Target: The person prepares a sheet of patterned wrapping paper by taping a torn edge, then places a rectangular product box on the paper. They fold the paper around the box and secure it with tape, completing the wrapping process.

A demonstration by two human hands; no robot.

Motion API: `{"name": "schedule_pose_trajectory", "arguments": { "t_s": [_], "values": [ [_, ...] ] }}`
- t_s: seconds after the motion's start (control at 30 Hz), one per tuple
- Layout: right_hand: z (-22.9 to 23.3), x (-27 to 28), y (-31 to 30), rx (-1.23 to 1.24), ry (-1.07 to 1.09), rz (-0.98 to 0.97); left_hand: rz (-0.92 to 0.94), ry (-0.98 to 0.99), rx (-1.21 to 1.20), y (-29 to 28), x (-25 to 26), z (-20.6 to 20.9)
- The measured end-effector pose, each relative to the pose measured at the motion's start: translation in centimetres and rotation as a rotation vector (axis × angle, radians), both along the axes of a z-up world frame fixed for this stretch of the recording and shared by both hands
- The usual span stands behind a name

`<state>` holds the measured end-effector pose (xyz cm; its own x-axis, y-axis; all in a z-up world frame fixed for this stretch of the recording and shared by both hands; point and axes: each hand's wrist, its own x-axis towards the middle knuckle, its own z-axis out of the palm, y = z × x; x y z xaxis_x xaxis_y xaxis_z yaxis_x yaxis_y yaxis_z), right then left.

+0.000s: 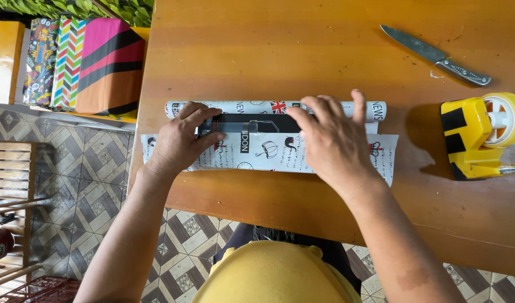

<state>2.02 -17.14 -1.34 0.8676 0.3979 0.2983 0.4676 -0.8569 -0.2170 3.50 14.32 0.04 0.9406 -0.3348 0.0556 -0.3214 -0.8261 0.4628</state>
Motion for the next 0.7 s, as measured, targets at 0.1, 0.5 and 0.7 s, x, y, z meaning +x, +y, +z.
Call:
{"name": "schedule_pose_trajectory", "arguments": {
  "t_s": [0.1, 0.5, 0.7],
  "values": [
    [-0.9, 0.1, 3.5, 0.078, -0.023, 0.053, 0.026, 0.030, -0.013, 0.1, -0.1, -0.2],
    [-2.5, 1.0, 6.1, 0.063, 0.146, 0.064, -0.189, 0.046, -0.025, 2.5, 1.5, 1.5],
    [-1.7, 1.2, 6.3, 0.085, 0.170, 0.039, 0.054, 0.569, -0.216, 3.7, 2.2, 1.7]
  ]
}}
